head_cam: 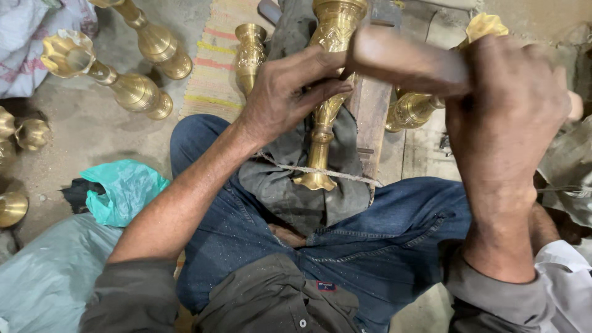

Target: The person sits cross-legged on the floor holding a brass vase against a sandbag on their lap. They hold a steel punch against the vase's embossed surface and strike it with a wooden mallet, repositioning the punch repeatedly to work the decorative pattern, then rotate the vase to continue on other areas.

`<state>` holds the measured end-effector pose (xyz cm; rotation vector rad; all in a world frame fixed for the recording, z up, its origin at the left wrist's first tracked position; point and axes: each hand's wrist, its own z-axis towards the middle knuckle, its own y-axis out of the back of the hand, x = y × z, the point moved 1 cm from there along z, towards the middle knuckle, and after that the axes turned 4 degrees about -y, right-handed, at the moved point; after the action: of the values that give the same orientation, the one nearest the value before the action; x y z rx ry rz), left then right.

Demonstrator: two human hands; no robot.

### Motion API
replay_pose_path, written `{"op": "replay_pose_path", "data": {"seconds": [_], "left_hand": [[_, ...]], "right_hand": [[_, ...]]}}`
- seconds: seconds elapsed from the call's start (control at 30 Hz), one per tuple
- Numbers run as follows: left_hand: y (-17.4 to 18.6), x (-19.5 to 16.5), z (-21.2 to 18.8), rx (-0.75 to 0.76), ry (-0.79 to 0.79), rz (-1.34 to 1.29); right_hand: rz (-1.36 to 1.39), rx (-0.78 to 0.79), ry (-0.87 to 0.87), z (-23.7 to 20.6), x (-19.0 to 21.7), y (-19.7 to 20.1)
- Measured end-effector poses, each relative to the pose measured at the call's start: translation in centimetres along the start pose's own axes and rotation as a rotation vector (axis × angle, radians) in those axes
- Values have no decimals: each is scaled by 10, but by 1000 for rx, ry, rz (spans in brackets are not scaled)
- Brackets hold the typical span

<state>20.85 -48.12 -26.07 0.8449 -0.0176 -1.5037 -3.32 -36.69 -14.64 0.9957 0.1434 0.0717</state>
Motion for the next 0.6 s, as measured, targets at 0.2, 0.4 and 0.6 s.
{"op": "replay_pose_path", "data": {"seconds": [0.2, 0.4, 0.6], "left_hand": [[0, 0, -3, -31, -46, -38], [3, -3, -5, -104, -15, -130], [6, -7, -4, -129, -59, -130]], "right_hand": [[-42, -14, 54, 2, -5, 0], [-94, 4, 115, 3, -10, -1], [-210, 22, 148, 10, -8, 6]]}}
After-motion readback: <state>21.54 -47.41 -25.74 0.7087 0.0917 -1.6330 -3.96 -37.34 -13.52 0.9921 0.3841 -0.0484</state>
